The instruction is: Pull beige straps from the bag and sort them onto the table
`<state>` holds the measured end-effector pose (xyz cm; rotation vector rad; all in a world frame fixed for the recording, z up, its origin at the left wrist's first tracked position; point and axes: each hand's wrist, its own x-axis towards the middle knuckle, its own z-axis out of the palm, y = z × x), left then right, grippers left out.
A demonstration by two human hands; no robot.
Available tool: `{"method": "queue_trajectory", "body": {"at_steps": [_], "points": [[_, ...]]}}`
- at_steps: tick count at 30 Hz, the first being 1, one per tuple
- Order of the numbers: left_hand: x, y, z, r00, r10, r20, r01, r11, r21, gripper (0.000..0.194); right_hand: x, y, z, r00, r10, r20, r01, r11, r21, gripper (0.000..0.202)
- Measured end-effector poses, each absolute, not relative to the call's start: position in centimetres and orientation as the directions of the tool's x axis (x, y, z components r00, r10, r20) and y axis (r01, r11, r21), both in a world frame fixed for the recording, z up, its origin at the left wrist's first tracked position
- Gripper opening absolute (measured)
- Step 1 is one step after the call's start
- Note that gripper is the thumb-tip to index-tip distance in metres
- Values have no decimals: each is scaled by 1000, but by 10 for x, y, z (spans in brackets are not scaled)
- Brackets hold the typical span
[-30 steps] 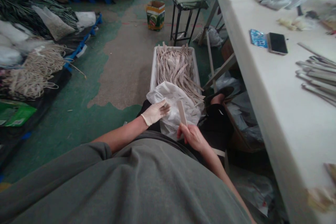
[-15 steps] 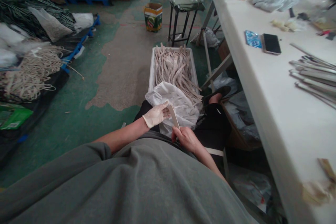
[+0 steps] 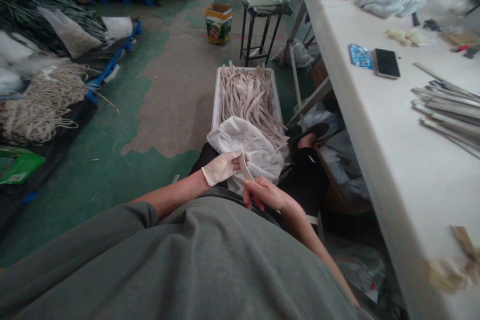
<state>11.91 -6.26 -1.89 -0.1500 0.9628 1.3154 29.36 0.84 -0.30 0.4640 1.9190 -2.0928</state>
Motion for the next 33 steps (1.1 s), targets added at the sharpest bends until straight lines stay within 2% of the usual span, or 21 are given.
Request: {"method": "queue_trajectory", "body": {"at_steps": [4,8,9,12,14,16,18,20,22,24,26,28,30,33], "points": [[112,-69,-15,-82,764,-640,-881,245,406,24,300,6,-12,-906,-28,-422,420,-187,-888,66],[119,-79,-25,-95,827,-554,-820,250,514,12,297,4,-15,-904,-15,-426,418,-236,-877,65],[122,-80,-28,-81,851,-518,-794,259,549,10,292,4,-14,-904,8,-428,414,-242,-878,64],[122,-80,-30,-67,908,-415,-728,240,643,21,269,7,-7,-904,148,-401,372,-187,-909,62],[106,-78,-19,-220,911,-350,-687,110,718,25,250,8,0,-895,281,-346,341,-71,-938,51],[78,-80,0,-470,847,-248,-599,-100,794,24,234,7,9,-886,383,-262,301,45,-952,38],[49,-90,20,-668,736,-109,-469,-303,829,23,226,3,18,-891,422,-167,245,136,-960,33],[30,-107,33,-762,648,-21,-379,-420,825,22,224,-3,25,-915,388,-112,204,203,-958,36],[29,-125,31,-776,625,-84,-423,-417,805,19,228,-8,26,-928,347,-139,228,231,-946,42],[43,-138,17,-722,627,-292,-584,-325,744,13,231,-12,24,-916,330,-228,312,231,-921,49],[67,-145,-3,-589,610,-531,-765,-208,609,7,232,-15,19,-891,336,-305,403,281,-871,52],[91,-144,-19,-423,595,-683,-884,-107,455,8,228,-19,14,-876,347,-334,459,390,-798,52],[108,-140,-26,-285,617,-734,-938,-21,346,10,223,-20,10,-868,363,-339,487,484,-727,53],[114,-131,-27,-227,653,-723,-955,-3,298,11,223,-16,8,-858,380,-346,505,497,-706,50]]}}
